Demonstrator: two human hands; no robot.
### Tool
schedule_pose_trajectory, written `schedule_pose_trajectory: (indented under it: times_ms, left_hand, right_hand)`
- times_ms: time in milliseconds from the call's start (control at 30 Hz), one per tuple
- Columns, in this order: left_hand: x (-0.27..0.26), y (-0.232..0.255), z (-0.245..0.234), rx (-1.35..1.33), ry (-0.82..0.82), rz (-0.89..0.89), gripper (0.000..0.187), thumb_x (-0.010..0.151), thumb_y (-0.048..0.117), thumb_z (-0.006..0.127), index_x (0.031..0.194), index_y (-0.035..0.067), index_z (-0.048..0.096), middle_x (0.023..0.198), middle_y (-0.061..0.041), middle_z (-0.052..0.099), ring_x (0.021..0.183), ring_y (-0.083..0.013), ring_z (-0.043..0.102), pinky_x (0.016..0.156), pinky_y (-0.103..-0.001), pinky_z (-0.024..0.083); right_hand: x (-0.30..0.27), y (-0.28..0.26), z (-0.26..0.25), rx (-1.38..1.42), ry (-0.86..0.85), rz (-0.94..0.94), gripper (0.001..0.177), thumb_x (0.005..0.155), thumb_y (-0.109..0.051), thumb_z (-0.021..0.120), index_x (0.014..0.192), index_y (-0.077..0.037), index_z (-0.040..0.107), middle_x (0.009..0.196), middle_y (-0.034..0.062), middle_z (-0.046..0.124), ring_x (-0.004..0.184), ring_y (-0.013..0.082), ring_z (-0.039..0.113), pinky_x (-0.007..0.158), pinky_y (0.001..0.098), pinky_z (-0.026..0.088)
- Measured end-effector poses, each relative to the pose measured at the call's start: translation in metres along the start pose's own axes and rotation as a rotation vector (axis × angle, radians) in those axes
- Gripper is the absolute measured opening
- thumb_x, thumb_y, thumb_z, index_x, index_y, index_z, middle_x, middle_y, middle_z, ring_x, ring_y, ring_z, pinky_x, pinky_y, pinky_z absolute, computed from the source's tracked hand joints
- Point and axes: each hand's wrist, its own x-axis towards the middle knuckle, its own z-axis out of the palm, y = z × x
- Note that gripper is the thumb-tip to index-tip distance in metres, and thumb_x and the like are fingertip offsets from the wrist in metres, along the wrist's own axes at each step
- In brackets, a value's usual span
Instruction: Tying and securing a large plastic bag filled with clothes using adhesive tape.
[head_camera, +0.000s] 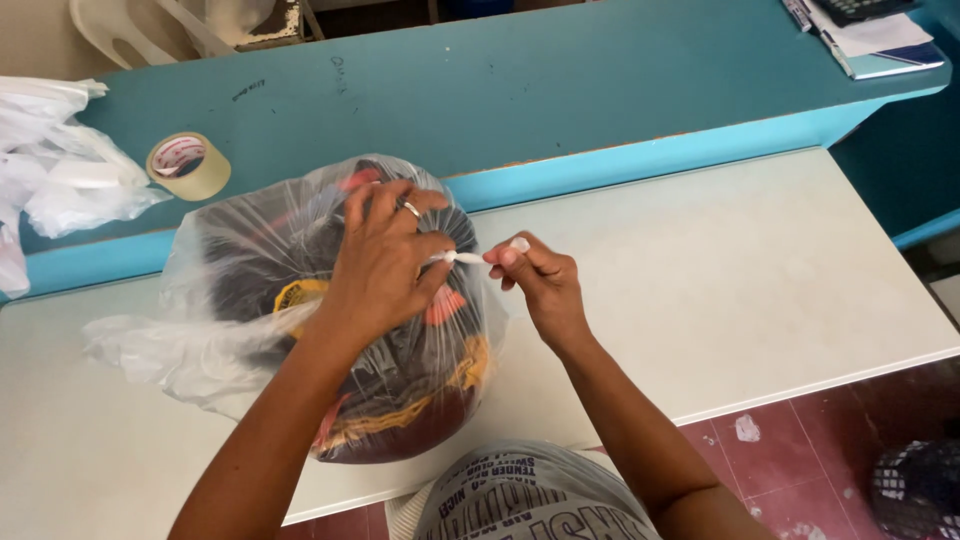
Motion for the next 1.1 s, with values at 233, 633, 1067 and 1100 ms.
schedule_pose_trajectory:
  times_ms: [233, 633, 1067, 1100]
  left_hand:
    - [0.001, 0.004, 0.008, 0.266, -0.048, 0.147, 0.012, 0.082, 0.012, 0.071, 0.09, 0.008, 0.079, 0.109, -0.005, 0.066, 0.12, -0.024, 0.053, 0.115, -0.051, 0.032]
    - [0.033, 0.033, 0.003, 0.832, -0.441, 0.509, 0.012, 0.076, 0.02, 0.067, 0.073, 0.013, 0.076, 0.091, -0.004, 0.072, 0.096, -0.0211, 0.063, 0.094, -0.036, 0.039]
    - [0.105, 0.0, 0.048, 0.46, -0.915, -0.068, 0.018, 0.067, 0.012, 0.078, 0.085, 0.009, 0.076, 0.093, -0.012, 0.075, 0.091, -0.0316, 0.073, 0.074, -0.044, 0.059]
    - [0.11, 0.002, 0.049, 0.454, -0.913, -0.079, 0.018, 0.067, 0.012, 0.078, 0.085, 0.009, 0.076, 0.093, -0.012, 0.075, 0.091, -0.0316, 0.073, 0.074, -0.044, 0.059]
  right_hand:
    - [0.032, 0.034, -0.004, -0.007, 0.028, 0.307, 0.025, 0.101, -0.021, 0.064, 0.096, 0.001, 0.075, 0.081, 0.0033, 0.068, 0.071, 0.0103, 0.063, 0.06, 0.0274, 0.048]
    - [0.153, -0.036, 0.012, -0.334, -0.804, -0.041, 0.004, 0.091, -0.003, 0.07, 0.09, 0.0, 0.071, 0.084, 0.0035, 0.07, 0.079, 0.0125, 0.065, 0.073, 0.0303, 0.054]
    - [0.073, -0.068, -0.009, -0.801, 0.126, -0.435, 0.007, 0.098, -0.007, 0.078, 0.096, -0.003, 0.073, 0.086, 0.0079, 0.067, 0.069, 0.0192, 0.062, 0.06, 0.0314, 0.049]
    - [0.055, -0.07, -0.004, -0.801, 0.113, -0.435, 0.007, 0.098, -0.007, 0.078, 0.096, -0.003, 0.073, 0.086, 0.0079, 0.067, 0.069, 0.0192, 0.062, 0.06, 0.0314, 0.049]
